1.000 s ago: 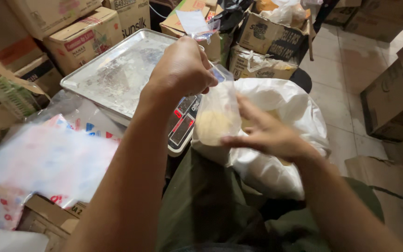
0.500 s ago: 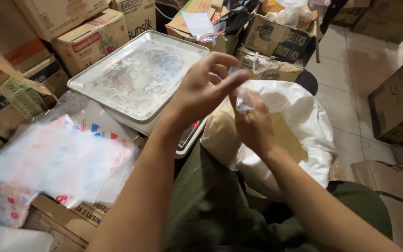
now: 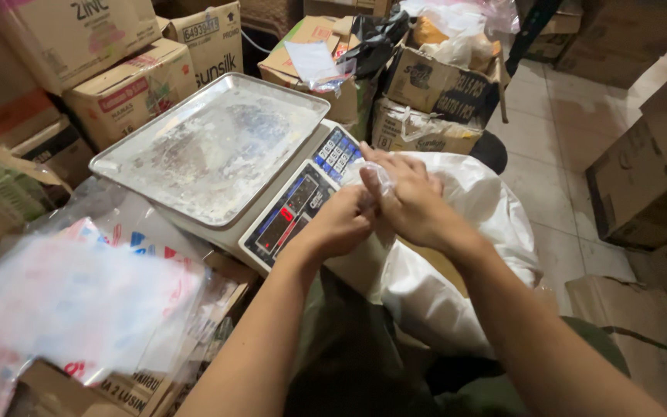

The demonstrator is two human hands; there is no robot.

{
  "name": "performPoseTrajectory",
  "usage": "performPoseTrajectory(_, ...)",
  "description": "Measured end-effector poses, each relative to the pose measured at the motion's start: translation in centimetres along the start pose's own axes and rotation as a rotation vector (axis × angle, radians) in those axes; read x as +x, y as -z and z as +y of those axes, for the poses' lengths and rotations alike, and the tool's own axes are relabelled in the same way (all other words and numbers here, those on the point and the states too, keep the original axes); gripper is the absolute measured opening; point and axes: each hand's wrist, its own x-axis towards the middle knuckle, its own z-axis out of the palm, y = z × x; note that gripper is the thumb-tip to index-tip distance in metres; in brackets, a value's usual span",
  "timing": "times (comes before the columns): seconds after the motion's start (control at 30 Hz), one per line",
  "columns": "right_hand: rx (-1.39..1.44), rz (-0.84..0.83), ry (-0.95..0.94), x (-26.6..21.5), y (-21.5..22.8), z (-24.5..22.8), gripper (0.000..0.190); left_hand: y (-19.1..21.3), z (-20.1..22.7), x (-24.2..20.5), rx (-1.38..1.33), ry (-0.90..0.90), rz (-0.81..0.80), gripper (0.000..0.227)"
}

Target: The person scoops a granular material from a large sack into small plastic bags using a blue scoop, weighs each bag on a digital scale, and ties the bags closed. The process is repeated multiple times in a cluttered storage area.

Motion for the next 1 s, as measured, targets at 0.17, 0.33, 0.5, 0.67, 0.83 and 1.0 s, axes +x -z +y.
performPoseTrajectory(0.17, 0.437, 0.042, 0.02, -0.7, -1.8, 1.1, 0.048, -0.1, -0.3, 0.1, -0.085, 0.015, 0.04, 0.026)
performPoseTrajectory(0.33, 0.631, 0.14, 0.026, -0.6, -2.8, 0.6, 0.041, 0.4, 1.0, -0.4, -0.062, -0.001, 0.067, 0.031)
performPoseTrajectory(0.5, 0.889, 0.141, -0.119, -0.6, -3.2, -0.9, 0.042, 0.7, 1.6, -0.3, -0.044, -0.041, 0.044, 0.036)
performPoseTrajectory(0.67, 1.047, 0.191, -0.178, -0.4, -3.9, -1.6, 0.039, 0.8, 1.5, -1.0, -0.034, 0.163, 0.206, 0.047)
performPoseTrajectory(0.83, 1.106, 0.259, -0.001, -0.6, -5.3, -1.7, 0.031, 0.8, 1.1, -0.9, -0.021, 0.231, 0.365, 0.043)
performPoseTrajectory(1.0, 1.232, 0.357, -0.249, -0.2, -6.0, -1.9, 0.028, 0.6, 1.6, 0.0, 0.041, 0.316, 0.362, 0.053)
